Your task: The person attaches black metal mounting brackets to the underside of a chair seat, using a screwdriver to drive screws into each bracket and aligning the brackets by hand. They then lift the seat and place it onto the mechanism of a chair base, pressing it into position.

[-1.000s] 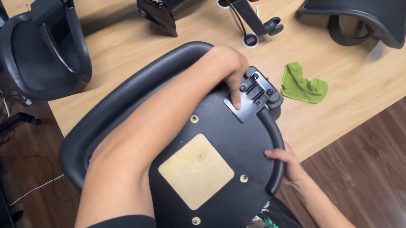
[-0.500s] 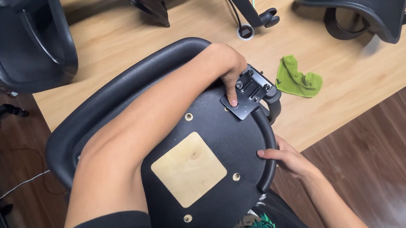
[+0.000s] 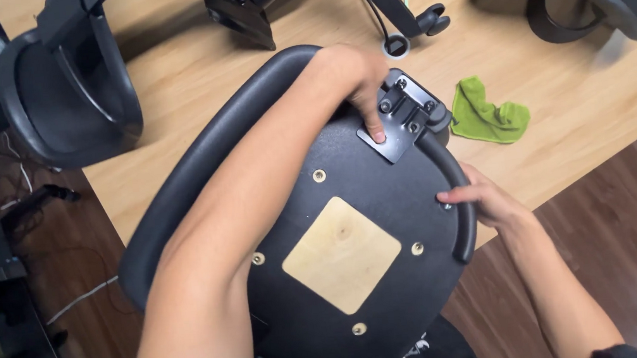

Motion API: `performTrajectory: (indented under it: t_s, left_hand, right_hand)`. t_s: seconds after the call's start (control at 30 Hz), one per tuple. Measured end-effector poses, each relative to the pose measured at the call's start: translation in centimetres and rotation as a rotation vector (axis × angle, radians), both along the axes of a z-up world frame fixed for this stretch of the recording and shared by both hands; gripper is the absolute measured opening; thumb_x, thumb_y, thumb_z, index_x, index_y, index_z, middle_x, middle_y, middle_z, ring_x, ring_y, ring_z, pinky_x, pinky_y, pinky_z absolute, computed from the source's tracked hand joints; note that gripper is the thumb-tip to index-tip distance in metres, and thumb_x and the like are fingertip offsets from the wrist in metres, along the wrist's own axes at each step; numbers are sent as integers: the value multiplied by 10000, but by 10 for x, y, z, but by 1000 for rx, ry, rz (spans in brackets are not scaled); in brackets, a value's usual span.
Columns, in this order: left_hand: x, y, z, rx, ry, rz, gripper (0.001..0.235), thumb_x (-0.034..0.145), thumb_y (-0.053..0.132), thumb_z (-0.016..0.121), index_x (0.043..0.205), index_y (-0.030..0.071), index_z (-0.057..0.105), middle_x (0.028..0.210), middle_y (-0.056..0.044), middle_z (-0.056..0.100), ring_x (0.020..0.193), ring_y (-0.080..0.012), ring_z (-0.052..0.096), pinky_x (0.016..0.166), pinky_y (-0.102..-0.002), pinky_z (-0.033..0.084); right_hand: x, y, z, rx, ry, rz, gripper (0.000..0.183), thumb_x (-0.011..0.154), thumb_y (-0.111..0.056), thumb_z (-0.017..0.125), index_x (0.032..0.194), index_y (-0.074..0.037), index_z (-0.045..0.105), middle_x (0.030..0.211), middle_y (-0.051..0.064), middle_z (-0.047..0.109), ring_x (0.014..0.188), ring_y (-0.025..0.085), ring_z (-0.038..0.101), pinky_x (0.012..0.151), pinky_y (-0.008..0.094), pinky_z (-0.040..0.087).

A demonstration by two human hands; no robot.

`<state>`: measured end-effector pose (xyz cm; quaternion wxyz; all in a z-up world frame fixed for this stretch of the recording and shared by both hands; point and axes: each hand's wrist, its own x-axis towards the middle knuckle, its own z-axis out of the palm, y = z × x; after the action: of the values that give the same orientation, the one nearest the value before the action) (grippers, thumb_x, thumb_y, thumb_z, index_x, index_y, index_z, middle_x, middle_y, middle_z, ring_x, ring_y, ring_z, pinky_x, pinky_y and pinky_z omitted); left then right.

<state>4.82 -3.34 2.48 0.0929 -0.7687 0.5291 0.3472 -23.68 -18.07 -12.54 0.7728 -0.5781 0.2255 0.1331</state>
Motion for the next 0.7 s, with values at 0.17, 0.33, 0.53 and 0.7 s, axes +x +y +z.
performTrajectory:
  t_s: [0.17, 0.33, 0.53, 0.7]
  left_hand:
    - [16, 15, -6, -15, 24, 49, 869, 523, 603, 940, 1162, 47, 748, 1183, -135, 749, 1062, -316, 722, 945, -380, 544]
    - [17, 44, 2, 12, -12, 119, 897, 549, 682, 892, 1123, 6, 759, 1126, -164, 770, 1028, -338, 742, 936, -394, 559]
    - [16, 89, -5, -73, -53, 205, 875, 505, 716, 872, 1116, 99, 766, 1104, -139, 751, 1038, -336, 711, 943, -415, 532]
    - [14, 107, -4, -165, -174, 98, 920, 536, 802, 821, 1050, 39, 783, 1030, -124, 777, 1017, -306, 728, 954, -378, 509]
  right_hand:
    - [28, -18, -12, 47, 8, -6, 892, 641, -144, 750, 1472, 13, 466, 1342, 199, 615, 1212, 260, 598, 1020, 389, 477]
    - [48, -24, -24, 18, -5, 125, 842, 671, -168, 761, 1440, 50, 498, 1339, 201, 632, 1227, 256, 609, 1029, 366, 486]
    - [61, 15, 7, -11, 41, 180, 668, 782, -217, 768, 1361, 49, 568, 1238, 166, 674, 1136, 225, 626, 976, 354, 496]
    - [72, 60, 80, -726, -50, 139, 571, 869, -337, 749, 1360, -79, 617, 1180, 102, 696, 1111, 172, 625, 964, 318, 469]
